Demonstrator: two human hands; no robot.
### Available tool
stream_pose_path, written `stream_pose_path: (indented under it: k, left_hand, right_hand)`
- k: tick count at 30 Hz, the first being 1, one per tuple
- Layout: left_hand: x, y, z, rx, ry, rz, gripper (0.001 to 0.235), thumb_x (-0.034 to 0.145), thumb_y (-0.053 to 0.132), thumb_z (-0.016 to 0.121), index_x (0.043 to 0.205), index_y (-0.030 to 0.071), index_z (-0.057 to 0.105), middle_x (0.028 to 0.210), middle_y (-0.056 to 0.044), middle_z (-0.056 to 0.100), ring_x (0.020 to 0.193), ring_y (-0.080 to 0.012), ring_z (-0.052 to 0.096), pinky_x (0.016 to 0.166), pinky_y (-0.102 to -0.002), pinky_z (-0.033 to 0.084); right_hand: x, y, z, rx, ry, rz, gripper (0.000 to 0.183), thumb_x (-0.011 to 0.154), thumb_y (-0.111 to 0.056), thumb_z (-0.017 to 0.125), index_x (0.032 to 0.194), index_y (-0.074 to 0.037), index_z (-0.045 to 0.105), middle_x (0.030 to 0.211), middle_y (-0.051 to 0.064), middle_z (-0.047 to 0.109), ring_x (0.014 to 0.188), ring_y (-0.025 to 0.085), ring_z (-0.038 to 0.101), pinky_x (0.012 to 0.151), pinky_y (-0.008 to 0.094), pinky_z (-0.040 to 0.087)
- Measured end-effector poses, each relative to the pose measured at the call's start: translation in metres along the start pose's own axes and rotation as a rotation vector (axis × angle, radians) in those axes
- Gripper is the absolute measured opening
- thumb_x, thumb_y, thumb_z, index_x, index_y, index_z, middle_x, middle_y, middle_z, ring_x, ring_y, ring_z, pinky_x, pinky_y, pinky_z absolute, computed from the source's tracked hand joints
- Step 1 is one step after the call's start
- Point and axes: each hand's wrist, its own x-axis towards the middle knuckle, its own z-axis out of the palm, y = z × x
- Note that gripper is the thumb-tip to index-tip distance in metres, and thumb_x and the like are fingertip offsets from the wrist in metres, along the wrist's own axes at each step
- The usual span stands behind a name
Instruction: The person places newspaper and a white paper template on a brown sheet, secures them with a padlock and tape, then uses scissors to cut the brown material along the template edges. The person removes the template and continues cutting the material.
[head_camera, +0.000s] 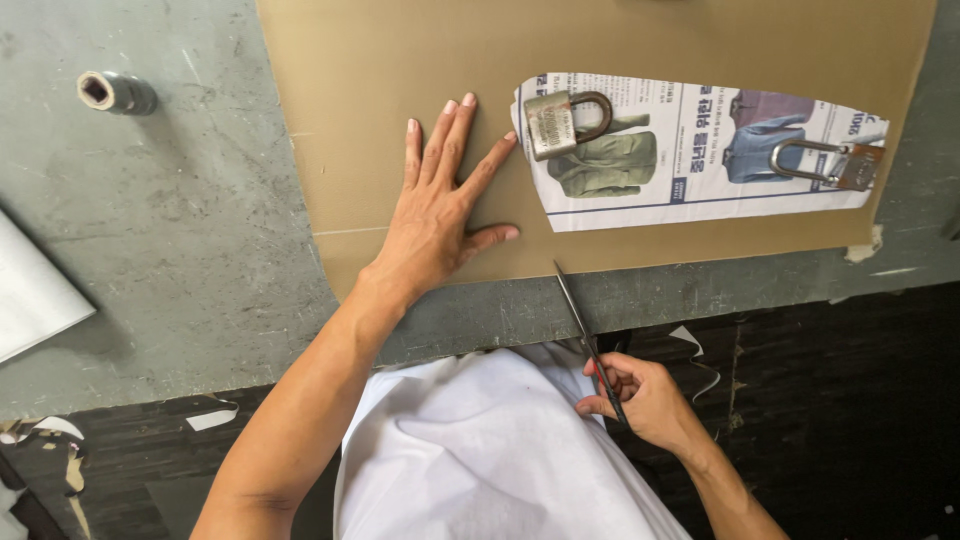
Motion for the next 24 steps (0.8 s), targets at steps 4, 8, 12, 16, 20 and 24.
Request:
stream_pose_path:
  k: [4,8,12,16,20,24]
  left_hand:
    - [-0.002,0.0,-0.005,0.011,-0.109,-0.044,0.13,0.057,0.058,0.09,0.163,0.023,0.022,0.169,-0.02,0.004,0.157,-0.0371,0.003,0.128,-0.061,0.001]
    - [-0.006,-0.001,-0.008,0.012,-0.155,-0.089,0.144,0.044,0.057,0.093,0.162,0.022,0.018,0.169,-0.019,0.004,0.157,-0.0361,0.002,0.128,-0.061,-0.001]
    - [-0.01,0.0,-0.009,0.003,-0.138,-0.103,0.146,0.045,0.058,0.093,0.162,0.015,0.016,0.169,-0.021,0.004,0.157,-0.0368,0.002,0.127,-0.062,-0.002]
    - [-0.015,0.001,-0.009,0.016,-0.126,-0.121,0.147,0.048,0.061,0.092,0.162,0.009,0.015,0.168,-0.023,0.004,0.157,-0.0386,0.001,0.126,-0.063,-0.002]
    - [-0.02,-0.001,-0.009,0.002,-0.096,-0.13,0.15,0.048,0.064,0.09,0.161,0.003,0.013,0.167,-0.026,0.004,0.156,-0.0416,0.0,0.125,-0.063,-0.002]
    - [-0.023,-0.001,-0.005,0.016,-0.095,-0.152,0.151,0.049,0.068,0.088,0.161,0.0,0.012,0.167,-0.028,0.003,0.157,-0.0421,0.0,0.125,-0.063,-0.003]
  right_hand:
    - [0.005,-0.008,0.003,-0.01,0.017,0.018,0.041,0.066,-0.019,0.094,0.099,-0.004,0.075,0.06,-0.008,0.054,0.054,0.003,0.047,0.049,0.021,0.04]
    - [0.008,-0.009,0.004,-0.035,0.043,0.029,0.041,0.065,-0.019,0.094,0.098,-0.005,0.076,0.058,-0.007,0.054,0.053,0.004,0.048,0.049,0.021,0.04]
    - [0.008,-0.008,0.006,-0.063,0.062,0.023,0.04,0.065,-0.02,0.093,0.097,-0.006,0.075,0.056,-0.006,0.057,0.051,0.004,0.05,0.048,0.021,0.04]
    - [0.005,-0.01,0.008,-0.063,0.079,0.034,0.038,0.065,-0.02,0.094,0.094,-0.004,0.076,0.056,-0.006,0.053,0.052,0.005,0.043,0.049,0.022,0.034]
    - [0.008,-0.019,0.01,-0.051,0.084,0.028,0.039,0.064,-0.018,0.095,0.095,-0.004,0.076,0.056,-0.006,0.054,0.052,0.005,0.045,0.048,0.023,0.035]
    - [0.013,-0.027,0.011,-0.032,0.07,-0.053,0.039,0.067,-0.02,0.093,0.096,-0.003,0.073,0.062,-0.01,0.06,0.058,0.001,0.05,0.052,0.02,0.041]
